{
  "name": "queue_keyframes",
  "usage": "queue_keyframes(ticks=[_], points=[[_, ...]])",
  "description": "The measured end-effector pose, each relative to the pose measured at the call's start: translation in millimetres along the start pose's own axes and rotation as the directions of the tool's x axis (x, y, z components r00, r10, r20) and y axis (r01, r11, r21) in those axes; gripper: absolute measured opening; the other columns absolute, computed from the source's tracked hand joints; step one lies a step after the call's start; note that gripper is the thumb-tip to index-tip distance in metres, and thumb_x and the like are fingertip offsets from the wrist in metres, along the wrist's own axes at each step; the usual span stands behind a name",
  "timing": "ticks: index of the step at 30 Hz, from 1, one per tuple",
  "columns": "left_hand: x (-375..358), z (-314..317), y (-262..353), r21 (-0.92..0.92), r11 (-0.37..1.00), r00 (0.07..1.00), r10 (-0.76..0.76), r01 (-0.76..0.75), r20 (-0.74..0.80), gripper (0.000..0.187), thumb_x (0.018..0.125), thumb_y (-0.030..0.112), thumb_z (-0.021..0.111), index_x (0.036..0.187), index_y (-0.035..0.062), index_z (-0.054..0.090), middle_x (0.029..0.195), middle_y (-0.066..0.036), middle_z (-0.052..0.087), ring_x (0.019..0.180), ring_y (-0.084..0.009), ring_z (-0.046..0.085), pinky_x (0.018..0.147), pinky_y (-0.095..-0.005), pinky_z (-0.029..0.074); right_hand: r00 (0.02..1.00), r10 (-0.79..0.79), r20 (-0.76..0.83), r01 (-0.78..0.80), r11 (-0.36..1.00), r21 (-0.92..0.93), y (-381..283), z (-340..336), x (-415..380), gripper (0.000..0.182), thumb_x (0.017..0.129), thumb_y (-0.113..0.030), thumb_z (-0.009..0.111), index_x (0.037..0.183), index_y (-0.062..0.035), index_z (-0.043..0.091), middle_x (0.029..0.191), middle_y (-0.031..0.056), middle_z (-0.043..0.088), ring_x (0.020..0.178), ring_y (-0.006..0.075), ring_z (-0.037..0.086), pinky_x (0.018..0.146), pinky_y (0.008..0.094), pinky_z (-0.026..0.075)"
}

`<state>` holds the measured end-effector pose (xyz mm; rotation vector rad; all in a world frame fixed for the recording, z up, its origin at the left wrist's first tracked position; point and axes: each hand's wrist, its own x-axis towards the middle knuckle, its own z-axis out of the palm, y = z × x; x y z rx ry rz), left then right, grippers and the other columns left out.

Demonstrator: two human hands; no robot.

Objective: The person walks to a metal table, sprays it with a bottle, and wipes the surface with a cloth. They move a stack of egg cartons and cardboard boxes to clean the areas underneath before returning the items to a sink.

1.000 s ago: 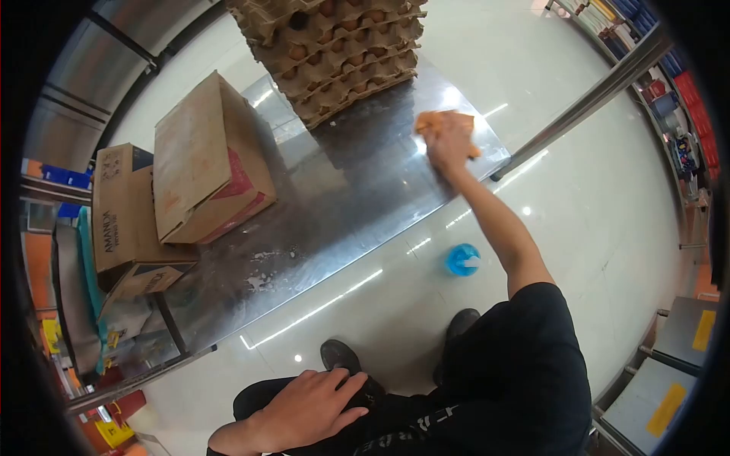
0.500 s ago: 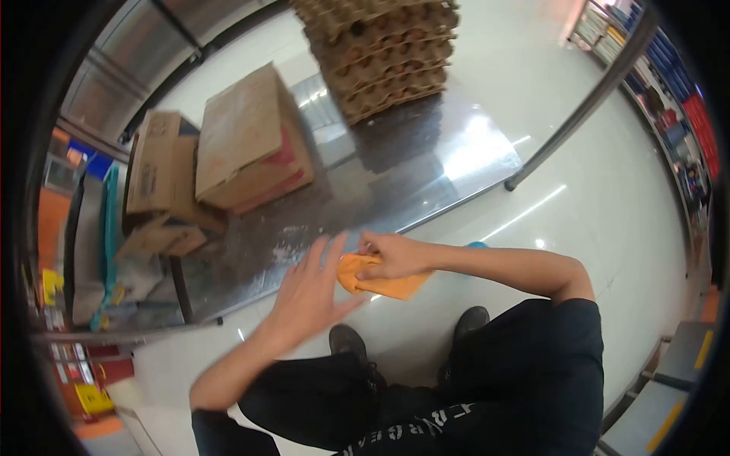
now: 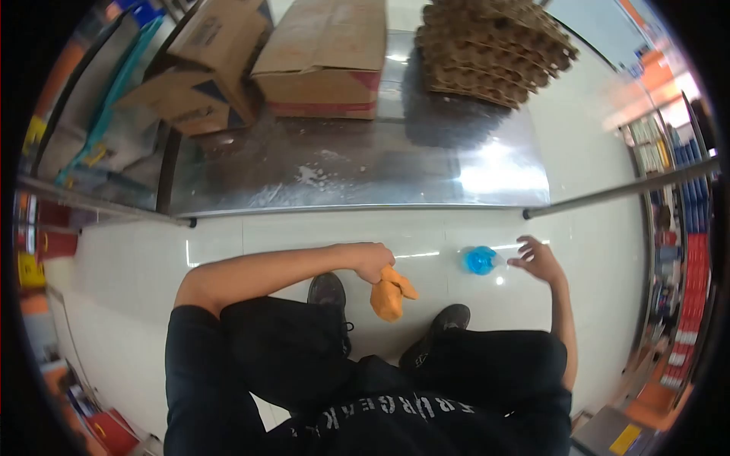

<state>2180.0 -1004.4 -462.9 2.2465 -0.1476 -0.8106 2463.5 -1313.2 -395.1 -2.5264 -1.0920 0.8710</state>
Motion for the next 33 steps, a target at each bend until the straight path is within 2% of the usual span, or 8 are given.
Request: queue_keyframes(ticks=[4,11,20,25,27,29,30,33], points=[[13,13,-25,-0.114,0.981,0.973,0.135,-0.158,-0.187,0.02,0.072,0.013,0.068,0.088,0.0034,0.061,0.082,-0.015,0.065,0.078,-0.0331,0.064,0.069,-0.0409,0.05,0.975,-0.135,0.177,0.083,0.957,0.278,-78,7,-3,0.063,0.07,-0.03,0.083,0.118,-0.0022,0.054,0.089,0.0135,0.065,0.079,0.0236,0.065,0.071,0.0337,0.054],[3,-27,18,-0.767,0.621,0.961,-0.078,-0.161,-0.265,0.024,0.083,0.012,0.062,0.104,0.0024,0.053,0.083,-0.012,0.062,0.06,-0.0188,0.066,0.052,-0.0301,0.055,0.83,-0.525,0.19,0.528,0.848,0.036,-157,26,44,0.08,0.073,-0.032,0.081,0.135,-0.0029,0.04,0.113,0.0196,0.06,0.099,0.0282,0.061,0.085,0.0351,0.05],[5,-26,0,-0.801,0.567,0.941,-0.125,-0.192,-0.314,0.034,0.084,0.017,0.064,0.113,0.0043,0.052,0.087,-0.011,0.061,0.056,-0.0179,0.064,0.049,-0.0294,0.054,0.94,-0.292,0.175,0.201,0.891,0.406,-164,21,70,0.03,0.086,-0.005,0.065,0.113,0.0039,0.055,0.089,0.0066,0.064,0.081,0.0086,0.059,0.068,0.0242,0.051],[5,12,-44,-0.514,0.853,0.985,-0.002,-0.088,-0.172,0.033,0.084,0.019,0.062,0.114,0.0063,0.056,0.077,-0.008,0.062,0.056,-0.0164,0.064,0.049,-0.0305,0.051,0.961,-0.273,-0.051,0.262,0.952,-0.158,0,-15,53,0.058,0.076,0.002,0.065,0.13,-0.0063,0.047,0.107,0.0151,0.062,0.085,0.0219,0.063,0.073,0.0331,0.053],[1,52,-59,-0.62,0.784,0.992,-0.047,-0.035,-0.115,0.032,0.085,0.017,0.061,0.115,0.0068,0.056,0.077,-0.007,0.062,0.054,-0.0154,0.061,0.048,-0.03,0.049,0.998,0.02,0.055,-0.006,0.971,-0.24,83,5,15,0.081,0.066,0.0,0.077,0.138,-0.0126,0.04,0.111,0.0126,0.062,0.084,0.0252,0.061,0.073,0.0344,0.053],[-9,88,-70,-0.699,0.713,0.996,-0.085,0.045,-0.023,0.039,0.084,0.013,0.062,0.122,0.0085,0.055,0.08,-0.006,0.061,0.05,-0.0133,0.055,0.045,-0.029,0.045,0.963,0.154,0.222,-0.151,0.988,-0.032,85,36,-23,0.107,0.06,-0.005,0.085,0.148,-0.0173,0.024,0.143,0.0126,0.041,0.125,0.0333,0.047,0.091,0.0474,0.048],[-12,100,-63,-0.707,0.7,0.99,-0.139,0.103,0.006,0.035,0.083,0.024,0.069,0.114,0.0092,0.06,0.086,-0.008,0.065,0.068,-0.017,0.064,0.057,-0.0309,0.052,0.987,-0.066,0.143,0.055,0.995,0.08,144,72,-32,0.11,0.063,-0.007,0.085,0.149,-0.0182,0.018,0.152,0.0109,0.028,0.133,0.035,0.038,0.098,0.0503,0.042],[-6,185,-88,-0.459,0.887,0.985,-0.041,-0.041,-0.166,0.039,0.078,0.019,0.068,0.116,0.0106,0.061,0.104,-0.016,0.066,0.099,-0.0317,0.062,0.085,-0.0391,0.048,0.958,0.285,0.023,-0.249,0.794,0.554,77,93,-46,0.104,0.068,-0.019,0.084,0.149,-0.0147,0.018,0.145,0.0166,0.036,0.132,0.0305,0.039,0.1,0.0482,0.041]])
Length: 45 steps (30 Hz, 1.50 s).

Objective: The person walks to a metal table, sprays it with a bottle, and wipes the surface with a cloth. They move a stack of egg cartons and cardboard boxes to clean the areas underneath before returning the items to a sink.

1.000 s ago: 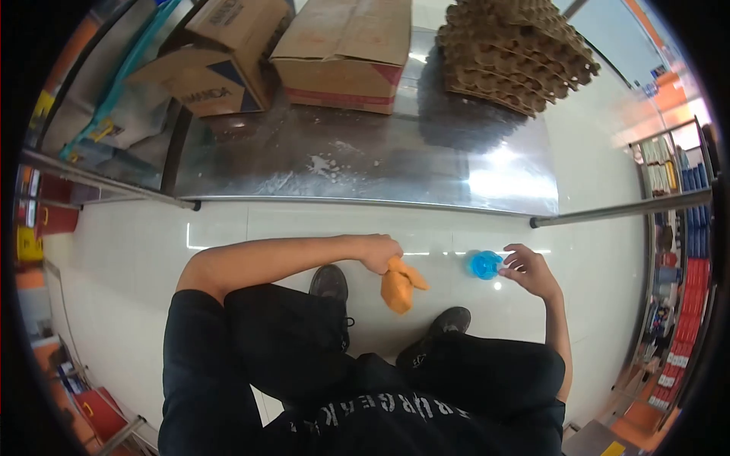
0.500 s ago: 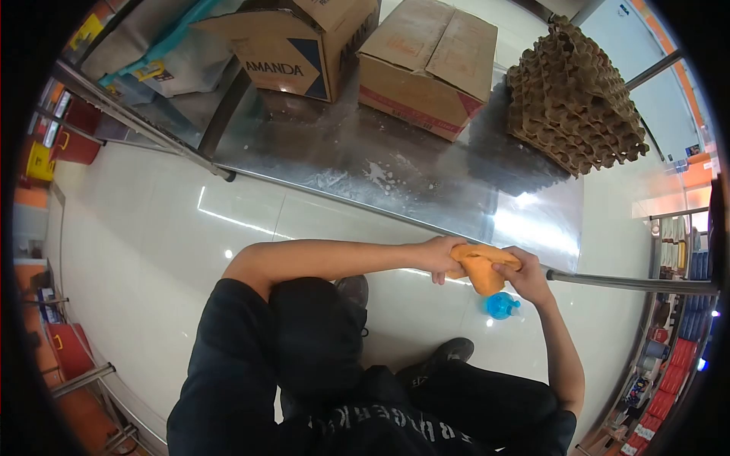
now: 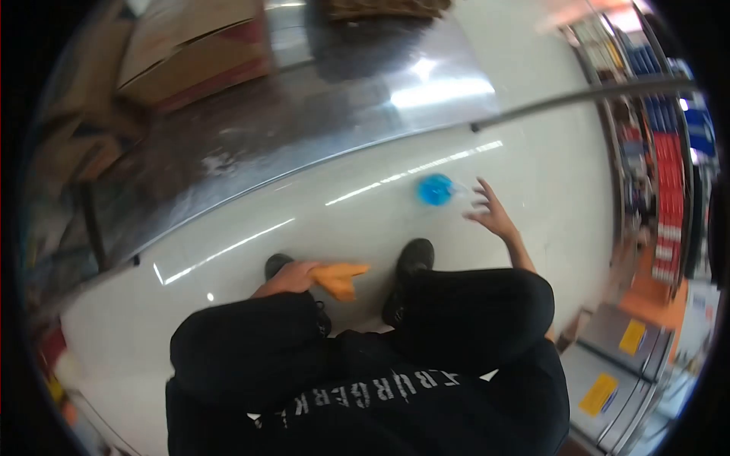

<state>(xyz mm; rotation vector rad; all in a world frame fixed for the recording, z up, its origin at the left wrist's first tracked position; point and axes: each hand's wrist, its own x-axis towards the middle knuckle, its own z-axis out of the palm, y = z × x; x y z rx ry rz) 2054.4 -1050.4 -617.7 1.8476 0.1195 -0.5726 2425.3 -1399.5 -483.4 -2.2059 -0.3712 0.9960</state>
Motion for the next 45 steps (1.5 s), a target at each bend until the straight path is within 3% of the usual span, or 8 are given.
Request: queue_keyframes(ticks=[8,11,14,26,29,35,38,45], points=[[-1,-17,22,-0.058,0.995,0.972,-0.086,0.075,-0.218,0.035,0.078,0.014,0.062,0.111,0.0059,0.059,0.091,-0.019,0.065,0.09,-0.0393,0.061,0.078,-0.0412,0.048,0.846,-0.506,-0.169,0.466,0.855,-0.226,8,53,73,0.047,0.082,-0.029,0.072,0.119,-0.0012,0.06,0.121,0.0154,0.058,0.103,0.0243,0.058,0.09,0.0374,0.047],[0,-13,20,-0.075,0.993,0.964,-0.104,0.088,-0.245,0.03,0.078,0.013,0.062,0.106,0.0049,0.059,0.09,-0.02,0.065,0.088,-0.0396,0.06,0.075,-0.0411,0.048,0.982,-0.152,-0.111,0.144,0.987,-0.074,-3,45,85,0.034,0.088,-0.03,0.066,0.1,0.0014,0.067,0.097,0.0099,0.066,0.084,0.0164,0.061,0.076,0.0313,0.051],[0,-16,22,-0.12,0.985,0.963,-0.146,0.121,-0.225,0.037,0.073,0.006,0.066,0.109,0.0019,0.059,0.091,-0.018,0.065,0.086,-0.0357,0.063,0.077,-0.0357,0.048,0.965,-0.239,-0.107,0.252,0.96,0.124,-24,53,82,0.036,0.09,-0.035,0.064,0.091,0.0005,0.067,0.075,0.0023,0.063,0.062,0.0112,0.056,0.057,0.0256,0.047],[8,-100,111,0.204,0.947,0.95,0.28,-0.249,-0.14,0.039,0.07,0.024,0.08,0.097,0.0031,0.062,0.096,-0.009,0.056,0.086,-0.0254,0.058,0.074,-0.0333,0.047,0.897,-0.412,0.16,0.353,0.885,0.303,-259,61,41,0.043,0.097,-0.041,0.049,0.095,-0.0007,0.062,0.091,0.0098,0.066,0.078,0.0152,0.062,0.064,0.0298,0.053],[15,-117,104,-0.023,0.995,0.985,0.089,-0.093,-0.146,0.043,0.069,0.024,0.082,0.1,0.0008,0.063,0.104,-0.009,0.059,0.083,-0.0216,0.061,0.074,-0.0321,0.048,0.857,-0.479,0.193,0.435,0.871,0.23,-303,72,38,0.043,0.098,-0.043,0.045,0.101,-0.0022,0.059,0.09,0.0096,0.067,0.075,0.0148,0.062,0.062,0.0289,0.051],[-6,-129,122,-0.427,0.859,0.899,0.081,-0.282,-0.431,0.082,0.066,0.017,0.085,0.134,0.0023,0.043,0.123,-0.009,0.056,0.105,-0.0179,0.059,0.09,-0.0311,0.047,0.826,-0.504,0.254,0.499,0.862,0.09,-336,154,32,0.033,0.093,-0.036,0.058,0.094,-0.0036,0.065,0.086,0.0061,0.066,0.074,0.0118,0.06,0.06,0.0267,0.048],[10,-100,90,-0.549,0.586,0.749,0.158,-0.596,-0.644,0.101,0.059,0.022,0.089,0.141,0.0095,0.033,0.125,-0.005,0.055,0.115,-0.018,0.055,0.092,-0.0323,0.047,0.856,-0.451,0.253,0.461,0.887,0.019,-316,214,22,0.03,0.089,-0.029,0.063,0.103,-0.0032,0.064,0.082,0.0084,0.065,0.075,0.0173,0.062,0.063,0.029,0.047],[-26,-49,27,-0.871,0.366,0.924,-0.07,-0.328,-0.377,0.088,0.067,0.004,0.081,0.14,0.0046,0.033,0.127,-0.006,0.051,0.121,-0.0199,0.048,0.104,-0.0359,0.037,0.642,-0.641,0.422,0.653,0.745,0.138,-272,277,19,0.071,0.08,-0.028,0.07,0.138,-0.0042,0.037,0.124,0.0224,0.052,0.113,0.0346,0.052,0.094,0.0399,0.041]])
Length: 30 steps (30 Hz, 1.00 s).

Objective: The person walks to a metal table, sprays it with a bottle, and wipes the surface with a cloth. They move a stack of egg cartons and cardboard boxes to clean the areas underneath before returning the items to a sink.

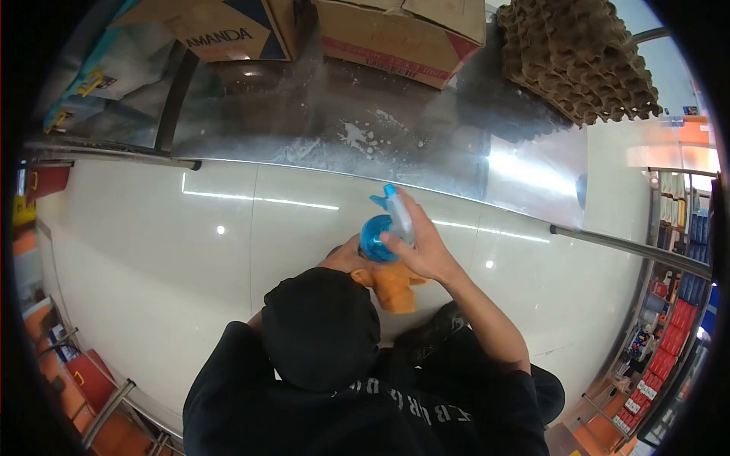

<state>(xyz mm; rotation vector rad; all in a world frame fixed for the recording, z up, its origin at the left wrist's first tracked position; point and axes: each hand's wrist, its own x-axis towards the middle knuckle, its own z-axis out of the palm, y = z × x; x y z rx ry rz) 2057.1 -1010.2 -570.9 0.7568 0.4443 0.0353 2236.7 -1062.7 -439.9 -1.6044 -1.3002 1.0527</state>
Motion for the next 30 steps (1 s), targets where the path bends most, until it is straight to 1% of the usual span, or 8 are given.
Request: queue_keyframes(ticks=[2,5,11,12,18,24,27,30], points=[[-8,-9,-12,-0.006,0.995,0.995,-0.102,0.102,-0.005,0.086,0.068,0.004,0.08,0.14,0.0048,0.033,0.127,-0.006,0.051,0.122,-0.0203,0.047,0.105,-0.0361,0.036,0.983,-0.074,0.17,0.05,0.989,0.139,13,4,-4,0.085,0.078,-0.03,0.073,0.144,-0.0029,0.028,0.143,0.023,0.032,0.132,0.0387,0.032,0.108,0.043,0.028],[-14,-13,-23,0.006,0.988,0.988,-0.155,0.155,0.019,0.085,0.068,0.006,0.08,0.139,0.0055,0.034,0.127,-0.006,0.051,0.122,-0.0208,0.047,0.105,-0.0364,0.035,0.954,-0.227,0.194,0.226,0.974,0.031,24,18,9,0.08,0.079,-0.028,0.073,0.142,-0.0049,0.03,0.138,0.0178,0.041,0.129,0.0326,0.04,0.106,0.0394,0.032],[0,-21,-32,0.03,0.996,0.996,-0.083,0.082,0.015,0.081,0.07,0.007,0.079,0.138,0.0054,0.035,0.127,-0.007,0.051,0.124,-0.0216,0.046,0.106,-0.0369,0.034,0.997,-0.048,0.061,0.042,0.995,0.093,56,51,35,0.039,0.079,-0.02,0.07,0.112,-0.0044,0.055,0.105,0.0123,0.063,0.095,0.0268,0.064,0.082,0.0367,0.05],[4,-24,-35,0.038,0.997,0.997,-0.072,0.072,0.006,0.079,0.072,0.007,0.077,0.138,0.004,0.034,0.127,-0.008,0.05,0.125,-0.0216,0.045,0.107,-0.0368,0.032,0.994,-0.108,-0.007,0.108,0.991,0.077,59,53,40,0.03,0.08,-0.019,0.066,0.103,-0.0021,0.058,0.087,0.0175,0.064,0.084,0.0369,0.063,0.077,0.0405,0.049],[4,-22,-31,-0.083,0.995,0.995,-0.063,0.057,-0.079,0.077,0.074,0.007,0.077,0.137,-0.0002,0.033,0.128,-0.01,0.05,0.125,-0.0222,0.044,0.108,-0.0366,0.031,0.995,-0.095,-0.042,0.097,0.994,0.046,52,53,54,0.017,0.079,-0.016,0.064,0.088,-0.0014,0.061,0.078,0.0182,0.063,0.075,0.037,0.061,0.072,0.0409,0.046],[2,-19,-30,-0.172,0.977,0.979,-0.15,0.126,-0.138,0.074,0.076,0.002,0.073,0.137,-0.0016,0.031,0.128,-0.012,0.049,0.123,-0.024,0.047,0.108,-0.0385,0.034,0.974,-0.222,-0.04,0.211,0.959,-0.187,69,57,63,0.015,0.081,-0.02,0.062,0.083,-0.0044,0.061,0.07,0.0127,0.062,0.065,0.0339,0.058,0.069,0.0391,0.043],[4,-26,-40,-0.236,0.966,0.983,-0.138,0.106,-0.124,0.073,0.077,0.0,0.071,0.137,-0.0019,0.029,0.128,-0.014,0.049,0.122,-0.0248,0.049,0.107,-0.0388,0.036,0.978,-0.184,-0.102,0.181,0.983,-0.04,57,59,64,0.014,0.08,-0.018,0.062,0.081,-0.0043,0.061,0.069,0.0122,0.062,0.063,0.0345,0.057,0.069,0.0393,0.043],[7,-29,-44,-0.273,0.959,0.986,-0.112,0.076,-0.121,0.071,0.078,-0.001,0.071,0.136,-0.0025,0.029,0.127,-0.014,0.05,0.122,-0.0249,0.049,0.105,-0.039,0.039,0.977,-0.202,-0.062,0.185,0.96,-0.209,72,60,69,0.016,0.079,-0.021,0.062,0.082,-0.005,0.063,0.068,0.0151,0.062,0.065,0.0363,0.058,0.071,0.04,0.044]])
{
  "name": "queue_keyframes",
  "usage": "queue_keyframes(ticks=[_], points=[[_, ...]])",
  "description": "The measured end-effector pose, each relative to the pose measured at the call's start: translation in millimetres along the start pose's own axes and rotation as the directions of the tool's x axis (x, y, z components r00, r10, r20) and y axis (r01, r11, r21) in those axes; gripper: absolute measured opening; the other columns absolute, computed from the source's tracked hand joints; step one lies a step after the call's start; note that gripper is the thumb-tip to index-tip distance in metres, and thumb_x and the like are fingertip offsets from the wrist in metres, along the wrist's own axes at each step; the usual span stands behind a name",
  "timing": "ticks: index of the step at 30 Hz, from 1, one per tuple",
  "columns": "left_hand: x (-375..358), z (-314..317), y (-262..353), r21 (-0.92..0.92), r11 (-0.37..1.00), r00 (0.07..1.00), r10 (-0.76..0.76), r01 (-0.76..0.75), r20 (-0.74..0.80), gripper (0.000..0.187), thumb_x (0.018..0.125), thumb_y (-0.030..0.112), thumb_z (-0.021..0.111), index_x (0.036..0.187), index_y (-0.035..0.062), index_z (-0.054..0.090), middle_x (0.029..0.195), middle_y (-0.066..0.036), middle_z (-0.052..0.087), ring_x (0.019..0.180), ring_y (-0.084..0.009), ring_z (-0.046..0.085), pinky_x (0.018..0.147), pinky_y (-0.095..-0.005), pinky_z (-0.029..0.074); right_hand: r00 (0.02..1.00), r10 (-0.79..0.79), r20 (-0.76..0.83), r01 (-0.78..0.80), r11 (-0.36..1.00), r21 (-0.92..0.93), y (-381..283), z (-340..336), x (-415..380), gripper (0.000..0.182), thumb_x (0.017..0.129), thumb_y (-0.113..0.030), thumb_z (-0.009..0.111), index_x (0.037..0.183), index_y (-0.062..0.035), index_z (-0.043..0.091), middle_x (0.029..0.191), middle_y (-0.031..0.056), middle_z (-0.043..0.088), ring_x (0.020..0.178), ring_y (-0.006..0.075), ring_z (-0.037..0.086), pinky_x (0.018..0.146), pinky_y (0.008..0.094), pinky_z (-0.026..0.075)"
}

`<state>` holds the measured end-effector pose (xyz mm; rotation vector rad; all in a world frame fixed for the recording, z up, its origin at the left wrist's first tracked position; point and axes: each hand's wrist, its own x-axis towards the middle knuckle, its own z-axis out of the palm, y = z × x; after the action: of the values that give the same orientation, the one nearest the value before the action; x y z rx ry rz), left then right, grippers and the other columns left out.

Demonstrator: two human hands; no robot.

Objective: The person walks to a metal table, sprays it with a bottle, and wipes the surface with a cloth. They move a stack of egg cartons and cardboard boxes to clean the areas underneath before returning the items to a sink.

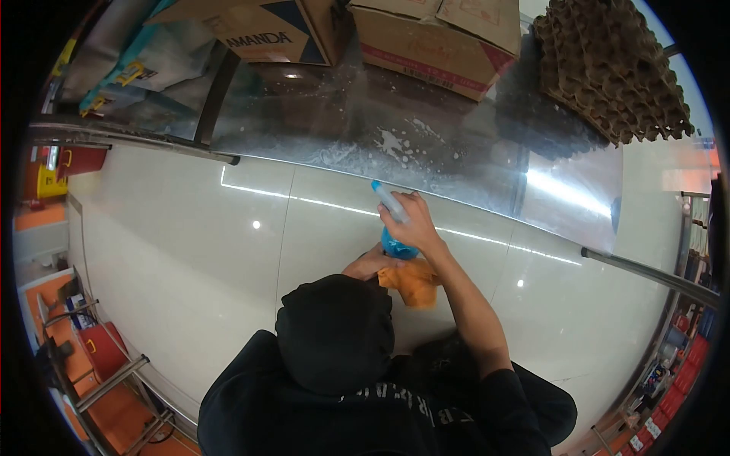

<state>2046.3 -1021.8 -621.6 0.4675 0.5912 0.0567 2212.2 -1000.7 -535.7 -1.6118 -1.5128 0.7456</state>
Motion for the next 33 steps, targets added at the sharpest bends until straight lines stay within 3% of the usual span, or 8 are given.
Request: queue_keyframes(ticks=[3,9,12,15,24,27,30,33], points=[[-1,3,0,-0.027,1.0,1.0,0.001,-0.001,-0.031,0.069,0.079,-0.002,0.069,0.135,-0.0027,0.029,0.126,-0.014,0.05,0.122,-0.0249,0.049,0.105,-0.0394,0.04,0.998,0.067,0.0,-0.066,0.989,0.13,-2,0,1,0.017,0.079,-0.022,0.063,0.083,-0.0061,0.064,0.066,0.0155,0.062,0.065,0.037,0.058,0.069,0.0415,0.045],[3,2,-1,-0.012,1.0,1.0,-0.006,0.006,0.006,0.068,0.08,-0.003,0.069,0.136,-0.0015,0.029,0.126,-0.014,0.049,0.121,-0.0249,0.05,0.104,-0.0394,0.041,0.994,0.105,0.007,-0.105,0.994,-0.027,-6,-4,2,0.018,0.08,-0.024,0.062,0.082,-0.006,0.063,0.072,0.0176,0.063,0.064,0.0387,0.058,0.067,0.0431,0.045],[2,2,1,-0.014,1.0,1.0,0.0,0.0,0.005,0.069,0.079,-0.003,0.069,0.136,-0.001,0.029,0.126,-0.014,0.05,0.121,-0.0251,0.051,0.104,-0.0394,0.041,0.993,0.117,0.03,-0.12,0.986,0.115,-9,-1,3,0.02,0.08,-0.025,0.061,0.08,-0.0049,0.062,0.072,0.0184,0.063,0.064,0.0382,0.058,0.067,0.0432,0.045],[2,0,-1,-0.007,1.0,1.0,-0.009,0.009,0.005,0.069,0.079,-0.002,0.069,0.136,-0.0003,0.03,0.125,-0.013,0.051,0.12,-0.0251,0.051,0.103,-0.0393,0.042,0.998,0.06,-0.013,-0.061,0.994,-0.092,-10,0,4,0.021,0.079,-0.025,0.061,0.079,-0.0041,0.062,0.068,0.018,0.061,0.066,0.0372,0.058,0.069,0.0438,0.045],[-1,6,4,-0.11,0.994,1.0,-0.018,0.016,-0.012,0.072,0.074,-0.001,0.074,0.135,0.0018,0.036,0.127,-0.012,0.052,0.119,-0.0267,0.053,0.103,-0.0406,0.043,0.999,0.04,0.015,-0.039,0.997,-0.063,-6,4,8,0.021,0.079,-0.025,0.062,0.08,-0.0036,0.063,0.067,0.0185,0.059,0.069,0.0374,0.059,0.07,0.0445,0.047],[-1,6,6,-0.13,0.992,1.0,-0.008,0.005,-0.024,0.077,0.071,0.001,0.077,0.135,0.0027,0.036,0.128,-0.012,0.053,0.118,-0.028,0.053,0.102,-0.0417,0.044,0.998,0.03,-0.062,-0.024,0.995,0.094,-10,7,9,0.021,0.078,-0.025,0.063,0.08,-0.0036,0.063,0.068,0.0192,0.06,0.07,0.0373,0.059,0.07,0.0438,0.047],[-1,4,3,-0.131,0.991,1.0,0.003,-0.005,-0.017,0.077,0.072,0.002,0.077,0.136,0.0027,0.035,0.129,-0.013,0.052,0.119,-0.0281,0.053,0.102,-0.0419,0.044,0.994,0.113,-0.011,-0.113,0.993,-0.039,-11,4,8,0.021,0.077,-0.024,0.063,0.079,-0.0035,0.063,0.069,0.0191,0.061,0.07,0.037,0.06,0.068,0.0441,0.047],[-1,3,2,-0.151,0.988,1.0,0.018,-0.016,0.008,0.072,0.077,0.001,0.073,0.136,0.0011,0.033,0.129,-0.013,0.051,0.12,-0.0277,0.052,0.104,-0.0414,0.042,0.995,0.096,-0.022,-0.097,0.995,-0.015,-17,2,10,0.022,0.078,-0.025,0.062,0.079,-0.0035,0.063,0.068,0.0189,0.061,0.069,0.0371,0.06,0.067,0.0448,0.047]])
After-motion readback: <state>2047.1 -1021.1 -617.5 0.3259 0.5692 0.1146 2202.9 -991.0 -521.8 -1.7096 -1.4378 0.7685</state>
